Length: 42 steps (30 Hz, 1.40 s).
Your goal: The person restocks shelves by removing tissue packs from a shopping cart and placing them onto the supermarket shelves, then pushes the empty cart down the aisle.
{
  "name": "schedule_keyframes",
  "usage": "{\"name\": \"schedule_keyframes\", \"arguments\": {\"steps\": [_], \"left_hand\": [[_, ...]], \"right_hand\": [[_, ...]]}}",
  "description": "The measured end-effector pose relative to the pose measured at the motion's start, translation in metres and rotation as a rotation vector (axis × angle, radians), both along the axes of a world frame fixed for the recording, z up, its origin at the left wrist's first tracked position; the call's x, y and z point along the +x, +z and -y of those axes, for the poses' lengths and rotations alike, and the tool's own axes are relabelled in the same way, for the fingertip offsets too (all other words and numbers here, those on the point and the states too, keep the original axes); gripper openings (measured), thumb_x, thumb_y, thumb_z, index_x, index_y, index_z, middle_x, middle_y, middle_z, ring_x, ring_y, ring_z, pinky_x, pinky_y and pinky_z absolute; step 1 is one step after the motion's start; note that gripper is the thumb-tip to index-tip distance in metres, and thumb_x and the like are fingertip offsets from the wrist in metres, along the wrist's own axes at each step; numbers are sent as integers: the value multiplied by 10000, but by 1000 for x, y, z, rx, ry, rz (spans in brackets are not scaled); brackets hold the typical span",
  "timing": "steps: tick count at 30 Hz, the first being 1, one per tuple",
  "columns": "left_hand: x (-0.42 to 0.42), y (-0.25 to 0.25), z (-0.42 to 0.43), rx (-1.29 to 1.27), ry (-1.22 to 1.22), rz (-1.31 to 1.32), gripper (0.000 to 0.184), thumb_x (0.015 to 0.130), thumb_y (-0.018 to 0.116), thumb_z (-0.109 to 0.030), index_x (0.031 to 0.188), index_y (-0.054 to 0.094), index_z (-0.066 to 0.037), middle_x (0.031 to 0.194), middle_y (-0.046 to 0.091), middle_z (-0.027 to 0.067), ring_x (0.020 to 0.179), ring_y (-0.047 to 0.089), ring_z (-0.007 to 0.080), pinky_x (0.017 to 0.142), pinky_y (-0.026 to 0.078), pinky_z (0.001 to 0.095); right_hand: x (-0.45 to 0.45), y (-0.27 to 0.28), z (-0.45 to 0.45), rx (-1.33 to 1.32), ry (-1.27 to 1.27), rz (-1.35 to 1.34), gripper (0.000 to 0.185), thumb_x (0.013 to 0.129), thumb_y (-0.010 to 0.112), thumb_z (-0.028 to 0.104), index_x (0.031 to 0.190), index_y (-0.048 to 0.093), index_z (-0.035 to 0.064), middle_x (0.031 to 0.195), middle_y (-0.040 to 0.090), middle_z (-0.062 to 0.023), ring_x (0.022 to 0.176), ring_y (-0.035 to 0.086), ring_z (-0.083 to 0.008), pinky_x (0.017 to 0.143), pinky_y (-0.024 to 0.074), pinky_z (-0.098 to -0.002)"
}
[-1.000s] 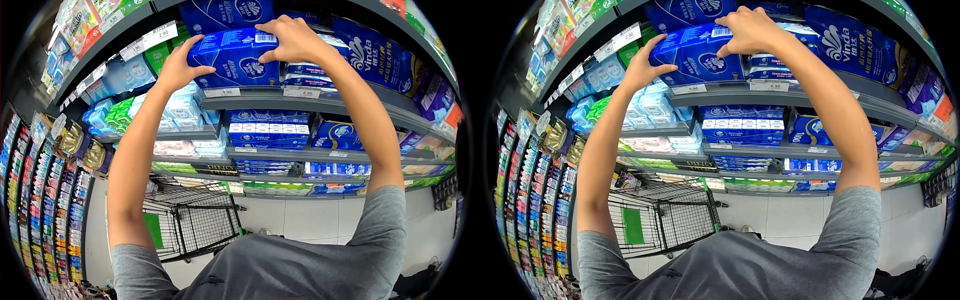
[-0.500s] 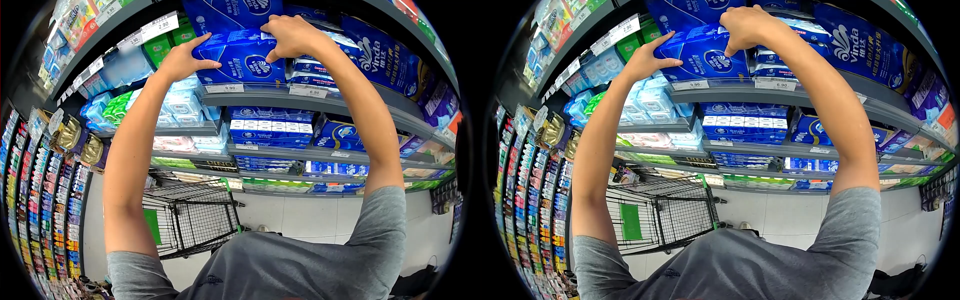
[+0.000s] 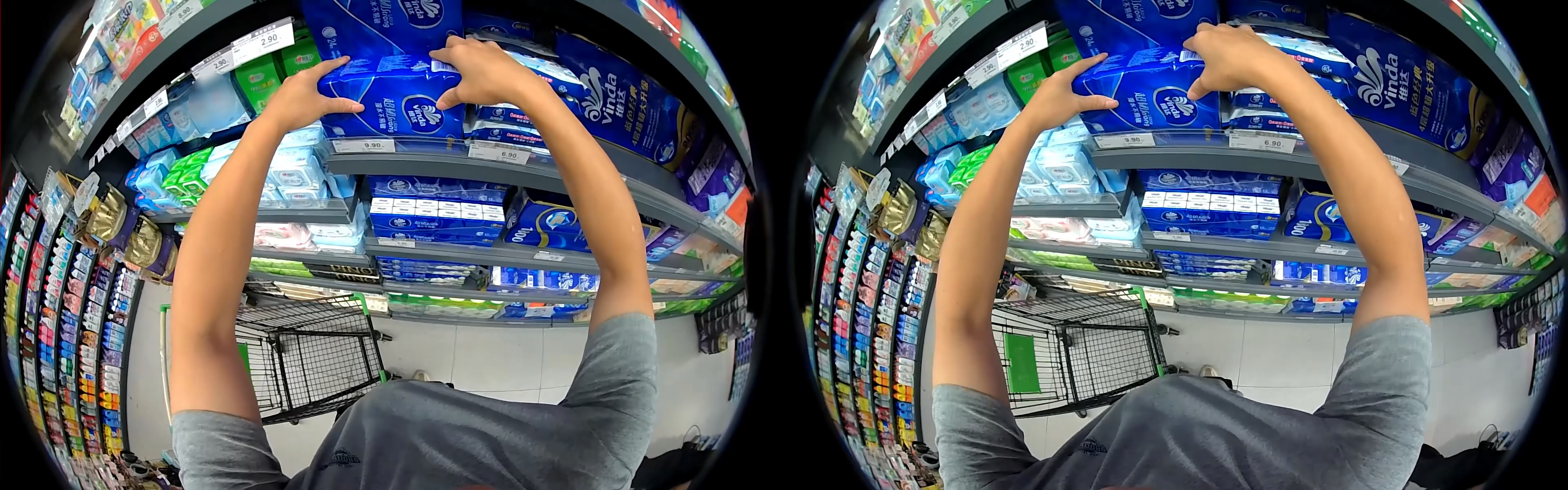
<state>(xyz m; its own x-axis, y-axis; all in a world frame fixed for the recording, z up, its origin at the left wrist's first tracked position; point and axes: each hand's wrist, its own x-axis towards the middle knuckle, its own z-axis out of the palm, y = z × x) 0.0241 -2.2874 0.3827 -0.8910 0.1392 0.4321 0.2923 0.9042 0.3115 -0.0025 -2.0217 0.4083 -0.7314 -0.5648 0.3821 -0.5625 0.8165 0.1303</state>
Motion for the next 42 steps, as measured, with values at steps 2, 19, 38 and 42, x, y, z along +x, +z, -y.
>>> {"name": "schedule_keyframes", "arguments": {"steps": [2, 19, 38, 42], "left_hand": [[4, 1, -3, 13, 15, 16, 838, 602, 810, -434, 1325, 467, -186, 1205, 566, 177, 1089, 570, 282, 930, 447, 361], [122, -208, 32, 276, 269, -508, 516, 786, 668, -149, 1214, 451, 40, 1208, 478, 226, 1109, 470, 383, 927, 392, 412], [456, -480, 62, 77, 970, 1202, 603, 694, 707, -506, 1124, 628, -90, 1224, 533, 222, 1174, 487, 325, 998, 362, 427], [435, -518, 73, 270, 685, 1211, 670, 654, 711, -551, 1110, 630, -66, 1161, 591, 174, 1100, 552, 307, 924, 442, 389]], "right_hand": [[8, -4, 2, 30, 0, -20, 730, 678, 762, 319, 1298, 477, 60, 1266, 491, -171, 1241, 406, -326, 1048, 310, -448], [90, -217, 35, -851, 424, -219, 183, 755, 660, 128, 905, 603, 40, 890, 622, -119, 876, 582, -306, 939, 374, -501], [231, -716, -285, 213, -365, 1361, 264, 765, 633, 308, 735, 633, 45, 666, 635, -107, 553, 601, -225, 530, 484, -388], [120, -535, -53, -521, -146, 1235, 348, 873, 540, 315, 642, 606, 63, 575, 570, -31, 537, 524, -145, 547, 420, -330]]}}
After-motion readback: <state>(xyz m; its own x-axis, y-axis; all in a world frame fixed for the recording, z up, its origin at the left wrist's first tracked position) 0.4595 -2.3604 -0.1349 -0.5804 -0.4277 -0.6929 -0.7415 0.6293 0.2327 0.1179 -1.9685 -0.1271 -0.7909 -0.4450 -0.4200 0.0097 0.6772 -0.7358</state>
